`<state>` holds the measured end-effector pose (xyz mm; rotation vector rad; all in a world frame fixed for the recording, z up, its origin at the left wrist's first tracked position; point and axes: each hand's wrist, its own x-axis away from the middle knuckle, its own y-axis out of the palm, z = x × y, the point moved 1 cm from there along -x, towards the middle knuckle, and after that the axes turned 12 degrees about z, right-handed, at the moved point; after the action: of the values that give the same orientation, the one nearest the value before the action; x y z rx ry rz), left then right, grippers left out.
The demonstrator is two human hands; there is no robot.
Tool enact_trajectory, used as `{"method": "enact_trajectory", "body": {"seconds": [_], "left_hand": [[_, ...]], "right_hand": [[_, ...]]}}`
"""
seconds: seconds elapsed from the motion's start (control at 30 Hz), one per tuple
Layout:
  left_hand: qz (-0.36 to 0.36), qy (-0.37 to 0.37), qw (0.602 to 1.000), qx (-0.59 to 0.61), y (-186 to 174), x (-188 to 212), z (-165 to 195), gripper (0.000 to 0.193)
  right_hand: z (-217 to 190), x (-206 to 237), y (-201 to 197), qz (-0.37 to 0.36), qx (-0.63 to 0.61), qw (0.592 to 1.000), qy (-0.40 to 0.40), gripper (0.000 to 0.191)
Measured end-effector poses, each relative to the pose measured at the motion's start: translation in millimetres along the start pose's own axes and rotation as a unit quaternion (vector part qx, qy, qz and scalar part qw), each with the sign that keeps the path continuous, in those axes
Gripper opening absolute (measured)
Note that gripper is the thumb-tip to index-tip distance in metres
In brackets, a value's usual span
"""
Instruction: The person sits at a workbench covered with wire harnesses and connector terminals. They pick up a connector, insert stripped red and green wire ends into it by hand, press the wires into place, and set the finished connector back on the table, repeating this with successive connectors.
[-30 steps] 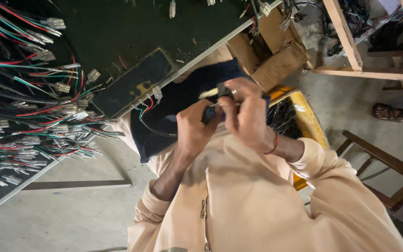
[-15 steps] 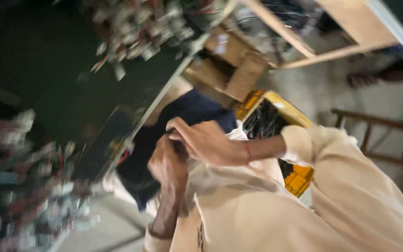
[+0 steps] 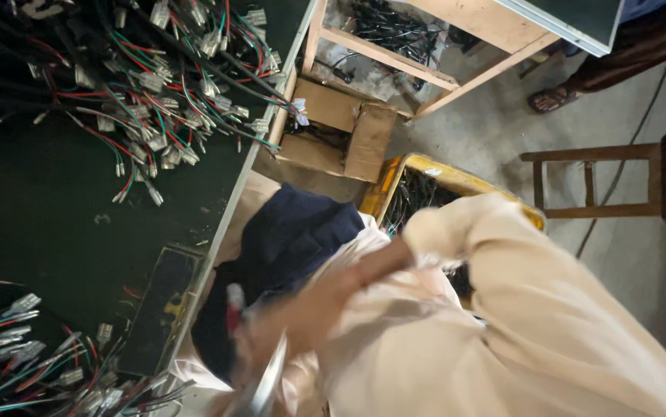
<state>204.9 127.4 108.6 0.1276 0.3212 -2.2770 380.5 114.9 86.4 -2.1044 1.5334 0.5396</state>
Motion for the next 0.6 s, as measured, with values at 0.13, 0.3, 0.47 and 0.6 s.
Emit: {"method": "enact_trajectory", "body": {"seconds": [0.13,0.3,0.47,0.6], "left_hand": [[0.102,-0.077,0.991,0.03,-27,-8,10,0.031],[0.218,-0.188,0.957,0.025,-42,-16,11,0.031],[0.256,-0.218,0.942,-0.016,-74,9,13,0.033],[0.448,-0.103,0.855,-0.24,-163,34,48,0.016]], "right_hand": [[28,35,82,-0.214,0.003,0.968,0.131,0.022],[30,61,75,-0.205,0.039,0.966,0.149,0.028],[29,33,58,-0.263,0.069,0.95,0.152,0.036],[48,7,50,-0.209,0.097,0.964,0.136,0.05]]}}
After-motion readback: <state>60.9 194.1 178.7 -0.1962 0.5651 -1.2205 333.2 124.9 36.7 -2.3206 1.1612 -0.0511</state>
